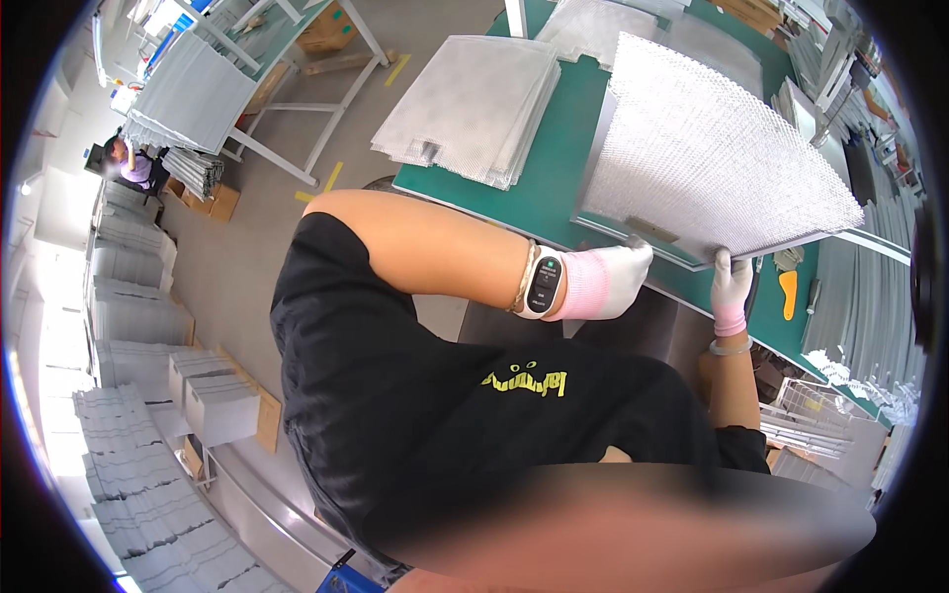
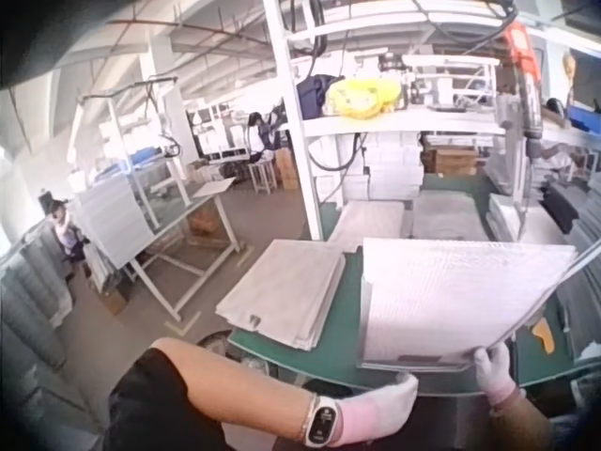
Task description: Assemble metal mesh filters by fitting components into a frame and securing them using a mallet and an electric screwdriver.
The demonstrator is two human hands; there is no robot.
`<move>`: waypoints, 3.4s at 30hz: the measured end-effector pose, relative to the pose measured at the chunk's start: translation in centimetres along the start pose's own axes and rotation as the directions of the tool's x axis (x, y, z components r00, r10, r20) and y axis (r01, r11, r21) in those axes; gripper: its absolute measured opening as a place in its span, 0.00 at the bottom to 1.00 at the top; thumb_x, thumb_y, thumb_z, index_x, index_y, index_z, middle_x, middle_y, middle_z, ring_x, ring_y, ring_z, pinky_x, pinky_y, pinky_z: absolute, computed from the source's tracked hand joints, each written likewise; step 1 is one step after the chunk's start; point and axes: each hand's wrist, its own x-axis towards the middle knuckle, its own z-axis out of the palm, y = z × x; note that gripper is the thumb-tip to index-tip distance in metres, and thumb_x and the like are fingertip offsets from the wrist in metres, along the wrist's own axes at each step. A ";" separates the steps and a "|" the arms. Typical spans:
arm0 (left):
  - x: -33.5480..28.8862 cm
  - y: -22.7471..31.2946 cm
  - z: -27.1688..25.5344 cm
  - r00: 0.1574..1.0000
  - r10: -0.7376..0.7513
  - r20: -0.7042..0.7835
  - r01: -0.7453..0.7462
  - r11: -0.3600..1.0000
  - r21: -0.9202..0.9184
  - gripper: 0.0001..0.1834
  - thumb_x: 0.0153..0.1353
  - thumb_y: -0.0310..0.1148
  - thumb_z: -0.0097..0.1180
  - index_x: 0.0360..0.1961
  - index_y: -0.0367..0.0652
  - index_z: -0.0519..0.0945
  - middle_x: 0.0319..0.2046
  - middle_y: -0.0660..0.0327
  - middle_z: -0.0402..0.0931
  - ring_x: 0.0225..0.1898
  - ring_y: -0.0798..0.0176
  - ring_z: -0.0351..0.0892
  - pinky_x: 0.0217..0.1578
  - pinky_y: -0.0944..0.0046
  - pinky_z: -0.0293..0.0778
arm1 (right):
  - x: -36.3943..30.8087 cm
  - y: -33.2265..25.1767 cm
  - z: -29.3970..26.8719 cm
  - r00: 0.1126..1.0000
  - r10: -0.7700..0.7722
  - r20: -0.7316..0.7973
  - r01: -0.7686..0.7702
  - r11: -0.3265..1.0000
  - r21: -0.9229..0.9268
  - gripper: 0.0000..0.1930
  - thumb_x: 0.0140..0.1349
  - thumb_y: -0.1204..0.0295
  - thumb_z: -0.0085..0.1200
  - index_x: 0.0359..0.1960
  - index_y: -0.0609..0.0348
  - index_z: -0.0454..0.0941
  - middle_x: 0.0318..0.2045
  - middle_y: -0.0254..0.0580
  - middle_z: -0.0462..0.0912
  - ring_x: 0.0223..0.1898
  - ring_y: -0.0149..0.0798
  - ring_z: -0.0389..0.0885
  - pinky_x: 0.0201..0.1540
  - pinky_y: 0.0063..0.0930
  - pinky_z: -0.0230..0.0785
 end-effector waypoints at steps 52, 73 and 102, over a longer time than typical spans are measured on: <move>-0.6 -4.0 9.0 -0.012 -0.993 0.121 -0.584 -0.091 -0.806 0.12 0.55 0.19 0.64 0.42 0.37 0.81 0.35 0.63 0.82 0.36 0.72 0.77 0.38 0.69 0.74 | 3.4 -12.3 1.2 0.937 -0.184 -0.297 0.195 0.981 0.007 0.13 0.67 0.75 0.55 0.51 0.66 0.77 0.40 0.32 0.82 0.39 0.22 0.74 0.45 0.19 0.67; -4.1 -3.5 14.0 0.793 -0.608 0.041 -0.211 -0.338 -0.917 0.35 0.49 0.32 0.74 0.60 0.36 0.76 0.56 0.56 0.78 0.57 0.58 0.75 0.60 0.61 0.69 | 0.7 -7.9 -1.1 0.936 0.098 0.338 -0.066 0.992 -0.106 0.31 0.54 0.64 0.73 0.57 0.65 0.75 0.48 0.41 0.83 0.51 0.35 0.80 0.57 0.31 0.72; 2.8 -1.0 13.4 0.969 -0.235 -0.079 -0.048 0.138 -0.989 0.36 0.66 0.51 0.50 0.62 0.29 0.71 0.66 0.39 0.65 0.72 0.42 0.56 0.71 0.49 0.53 | -3.0 -18.4 0.0 0.535 -0.647 0.543 0.560 0.753 0.345 0.10 0.30 0.67 0.50 0.08 0.51 0.60 0.21 0.38 0.79 0.17 0.30 0.77 0.13 0.23 0.57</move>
